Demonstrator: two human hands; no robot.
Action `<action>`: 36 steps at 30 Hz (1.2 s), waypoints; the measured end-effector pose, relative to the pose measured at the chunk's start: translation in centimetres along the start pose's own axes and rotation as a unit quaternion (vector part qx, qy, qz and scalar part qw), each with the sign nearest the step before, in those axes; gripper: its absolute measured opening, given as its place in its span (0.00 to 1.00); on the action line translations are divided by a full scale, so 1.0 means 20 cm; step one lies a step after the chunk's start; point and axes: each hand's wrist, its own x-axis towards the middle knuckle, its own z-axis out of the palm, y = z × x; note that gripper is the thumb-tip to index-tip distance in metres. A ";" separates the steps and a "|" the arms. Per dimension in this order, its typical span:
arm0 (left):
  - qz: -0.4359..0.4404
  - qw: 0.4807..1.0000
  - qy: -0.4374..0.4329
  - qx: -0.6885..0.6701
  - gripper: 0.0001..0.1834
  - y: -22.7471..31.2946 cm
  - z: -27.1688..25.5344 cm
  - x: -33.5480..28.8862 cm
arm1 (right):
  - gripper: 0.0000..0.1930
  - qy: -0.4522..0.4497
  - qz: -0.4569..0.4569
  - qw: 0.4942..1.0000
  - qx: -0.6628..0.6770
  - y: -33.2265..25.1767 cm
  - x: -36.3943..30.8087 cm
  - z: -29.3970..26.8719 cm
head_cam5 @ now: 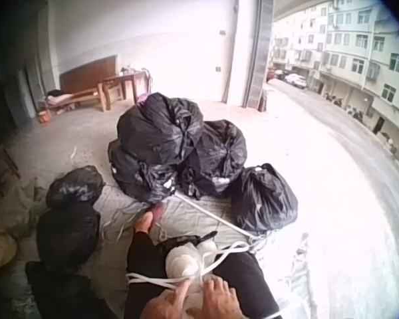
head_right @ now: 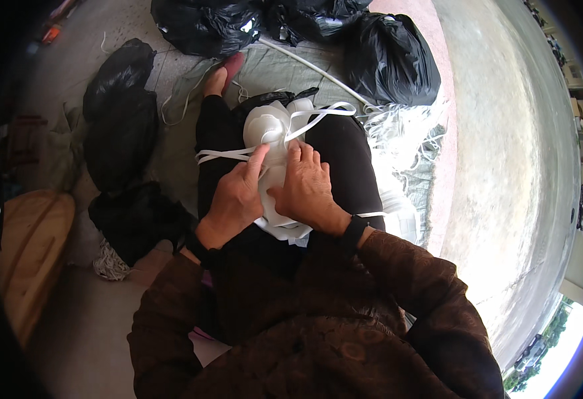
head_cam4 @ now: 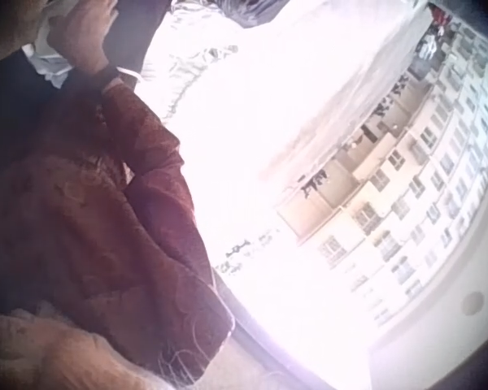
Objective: The person laces a white shoe by hand, threading a white lace through the eyelets and pulling it tight. They then set the laced shoe onto a pile of other white shoes and pick up another unlaced shoe to repeat the process.
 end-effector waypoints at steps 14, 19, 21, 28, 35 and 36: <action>-0.272 0.946 -0.007 -0.176 0.30 -0.10 -0.01 0.03 | 0.33 0.092 -0.166 0.980 0.065 -0.09 -0.05 -0.09; -0.222 0.955 0.051 -0.192 0.23 -0.18 0.06 0.02 | 0.23 0.086 -0.207 0.972 -0.078 -0.06 0.12 0.03; -0.256 0.936 0.081 -0.229 0.19 -0.19 0.08 0.01 | 0.21 0.076 -0.268 0.954 -0.112 -0.08 0.11 0.01; -0.359 0.887 0.109 -0.269 0.19 -0.14 0.06 0.00 | 0.20 0.001 -0.336 0.902 -0.272 -0.19 0.12 -0.07; -0.105 0.984 0.107 -0.094 0.29 0.06 0.06 -0.04 | 0.22 -0.072 -0.147 0.984 -0.067 -0.08 0.01 -0.14; -0.007 0.995 0.088 -0.048 0.31 0.15 -0.02 -0.05 | 0.19 -0.079 -0.169 0.982 -0.019 -0.12 -0.14 -0.22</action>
